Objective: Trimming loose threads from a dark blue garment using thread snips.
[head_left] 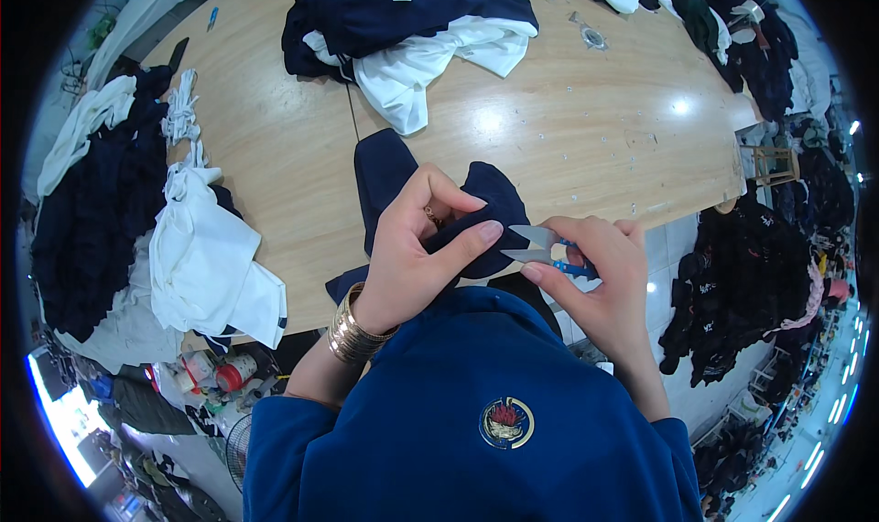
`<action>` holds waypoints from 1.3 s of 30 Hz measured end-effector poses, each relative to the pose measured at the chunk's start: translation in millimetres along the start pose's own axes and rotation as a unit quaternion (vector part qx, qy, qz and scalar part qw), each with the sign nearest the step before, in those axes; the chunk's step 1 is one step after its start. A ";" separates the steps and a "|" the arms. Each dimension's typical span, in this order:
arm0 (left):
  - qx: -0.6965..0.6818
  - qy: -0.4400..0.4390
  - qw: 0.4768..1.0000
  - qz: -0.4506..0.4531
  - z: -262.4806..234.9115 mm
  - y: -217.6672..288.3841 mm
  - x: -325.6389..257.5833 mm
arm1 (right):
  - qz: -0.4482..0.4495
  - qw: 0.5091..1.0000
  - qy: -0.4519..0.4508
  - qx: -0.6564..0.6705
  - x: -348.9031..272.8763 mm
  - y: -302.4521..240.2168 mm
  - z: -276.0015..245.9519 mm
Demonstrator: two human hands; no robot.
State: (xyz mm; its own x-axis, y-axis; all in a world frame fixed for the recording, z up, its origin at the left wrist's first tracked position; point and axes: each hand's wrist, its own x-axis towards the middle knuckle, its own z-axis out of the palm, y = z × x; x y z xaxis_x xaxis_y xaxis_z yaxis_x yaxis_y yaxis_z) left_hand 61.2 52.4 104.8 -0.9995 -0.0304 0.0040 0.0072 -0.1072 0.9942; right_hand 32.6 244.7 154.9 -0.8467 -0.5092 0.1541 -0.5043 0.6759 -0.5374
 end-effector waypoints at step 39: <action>-0.044 -0.045 0.998 -0.005 -2.4 3.6 -1.3 | -0.083 0.995 0.020 -0.048 2.0 4.2 1.4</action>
State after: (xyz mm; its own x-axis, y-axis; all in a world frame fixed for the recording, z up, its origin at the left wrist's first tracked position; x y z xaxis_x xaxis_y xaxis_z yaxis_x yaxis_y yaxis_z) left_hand 62.6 49.7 108.1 -0.9982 0.0599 0.0081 -0.0037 -0.1938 0.9810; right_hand 29.0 245.8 151.8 -0.7559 -0.5977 0.2673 -0.6495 0.6333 -0.4207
